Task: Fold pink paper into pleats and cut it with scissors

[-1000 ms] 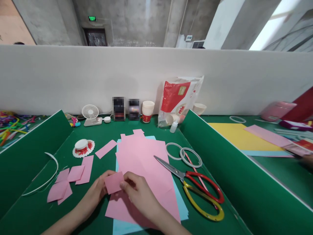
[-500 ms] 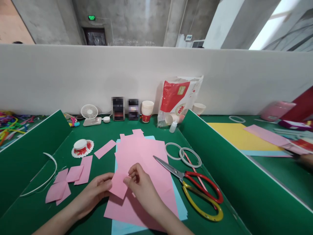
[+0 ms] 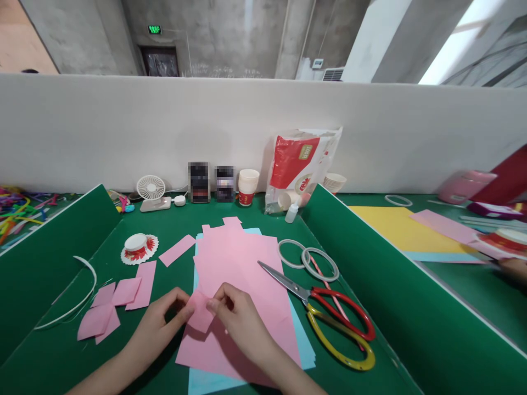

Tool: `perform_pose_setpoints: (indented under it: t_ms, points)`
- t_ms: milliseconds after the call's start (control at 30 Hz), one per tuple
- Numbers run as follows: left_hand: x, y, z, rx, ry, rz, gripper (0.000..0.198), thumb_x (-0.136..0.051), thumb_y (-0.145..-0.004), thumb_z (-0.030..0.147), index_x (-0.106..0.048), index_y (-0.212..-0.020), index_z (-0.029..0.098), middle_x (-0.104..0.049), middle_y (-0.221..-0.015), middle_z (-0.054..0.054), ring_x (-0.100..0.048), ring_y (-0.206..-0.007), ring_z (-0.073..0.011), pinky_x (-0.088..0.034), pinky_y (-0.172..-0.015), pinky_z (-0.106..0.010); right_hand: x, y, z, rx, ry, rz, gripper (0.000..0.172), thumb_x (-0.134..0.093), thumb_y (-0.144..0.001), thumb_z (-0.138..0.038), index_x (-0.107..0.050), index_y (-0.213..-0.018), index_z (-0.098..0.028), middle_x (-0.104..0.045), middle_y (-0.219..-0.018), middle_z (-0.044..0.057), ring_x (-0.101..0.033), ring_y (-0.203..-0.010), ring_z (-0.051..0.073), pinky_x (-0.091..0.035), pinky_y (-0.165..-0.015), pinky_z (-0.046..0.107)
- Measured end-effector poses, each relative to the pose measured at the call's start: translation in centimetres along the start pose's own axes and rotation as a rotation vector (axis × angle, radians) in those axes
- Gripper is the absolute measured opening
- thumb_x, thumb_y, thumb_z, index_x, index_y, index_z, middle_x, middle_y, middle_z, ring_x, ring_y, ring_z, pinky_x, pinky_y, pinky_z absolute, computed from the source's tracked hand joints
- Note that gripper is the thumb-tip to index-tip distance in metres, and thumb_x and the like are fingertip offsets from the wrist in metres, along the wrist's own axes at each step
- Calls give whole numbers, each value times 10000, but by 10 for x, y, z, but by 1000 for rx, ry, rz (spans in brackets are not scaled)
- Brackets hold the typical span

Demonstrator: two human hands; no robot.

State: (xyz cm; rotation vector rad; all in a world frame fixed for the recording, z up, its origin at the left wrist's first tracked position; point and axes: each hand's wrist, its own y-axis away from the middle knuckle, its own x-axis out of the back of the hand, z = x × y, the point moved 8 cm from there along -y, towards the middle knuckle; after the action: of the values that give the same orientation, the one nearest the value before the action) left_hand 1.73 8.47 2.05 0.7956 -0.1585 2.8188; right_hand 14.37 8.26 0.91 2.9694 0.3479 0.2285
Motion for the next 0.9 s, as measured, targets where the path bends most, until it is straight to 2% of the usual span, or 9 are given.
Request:
perform_pose_setpoints:
  t_ms: [67, 133, 200, 300, 400, 567, 700, 800, 900]
  points:
    - [1, 2, 2, -63, -23, 22, 184, -558, -697, 323, -534, -836, 204, -592, -778, -23, -538, -695, -176, -439, -641, -288, 2, 0, -1, 14, 27, 29, 238, -458, -732, -270, -343, -538, -196, -324, -505, -72, -306, -485, 91, -256, -466, 213]
    - [-3, 5, 3, -121, -31, -13, 434, -648, -612, 326, -505, -1008, 223, -592, -957, -65, -550, -825, -216, -443, -735, -338, 2, 0, -1, 27, 40, 47, 257, -456, -734, -270, -316, -530, -200, -293, -502, -76, -283, -489, 91, -246, -463, 211]
    - [-11, 8, 2, -153, -31, -93, 572, -690, -559, 315, -481, -1087, 247, -571, -1076, -83, -531, -941, -253, -422, -813, -375, -1, 0, 0, 36, 39, 38, 261, -457, -731, -268, -309, -526, -202, -282, -500, -77, -277, -489, 90, -245, -460, 209]
    - [-24, 11, -1, -151, -28, -215, 566, -631, -624, 263, -447, -1159, 266, -558, -1149, -76, -511, -1020, -253, -400, -865, -372, -7, 1, 0, 57, 38, -8, 273, -477, -721, -282, -312, -519, -200, -289, -506, -76, -279, -496, 90, -250, -467, 209]
    - [-27, 12, 0, -128, 12, -266, 508, -586, -671, 259, -460, -1163, 260, -576, -1141, -70, -536, -996, -240, -412, -849, -342, -10, 2, -3, 80, 11, -65, 278, -484, -727, -305, -324, -527, -198, -296, -525, -72, -280, -509, 92, -251, -481, 209]
    - [-11, 3, -6, 49, 165, -138, 301, -465, -760, 308, -573, -1020, 201, -654, -985, -60, -558, -931, -234, -400, -828, -346, -11, 3, -7, 82, -89, -165, 286, -471, -743, -350, -322, -551, -200, -290, -532, -74, -269, -513, 94, -238, -493, 213]
    - [-7, -2, -18, 255, 456, -59, 299, -479, -750, 374, -603, -889, 141, -669, -763, -36, -584, -710, -203, -442, -647, -295, -4, -2, 0, 29, -45, -111, 255, -465, -745, -279, -325, -547, -198, -303, -533, -70, -290, -522, 98, -243, -504, 217]
    - [-12, -1, -18, 320, 686, -76, 261, -518, -744, 364, -601, -860, 146, -655, -699, -11, -569, -626, -161, -426, -579, -248, -2, -6, 7, 15, 18, -71, 267, -459, -745, -267, -308, -536, -199, -278, -525, -73, -280, -515, 97, -239, -501, 220]
    - [-13, 0, -18, 341, 774, -59, 214, -551, -734, 334, -607, -833, 153, -649, -665, 3, -563, -611, -144, -420, -587, -236, -3, -7, 9, 29, 32, -60, 260, -455, -747, -260, -315, -537, -198, -288, -522, -72, -289, -513, 96, -245, -502, 221]
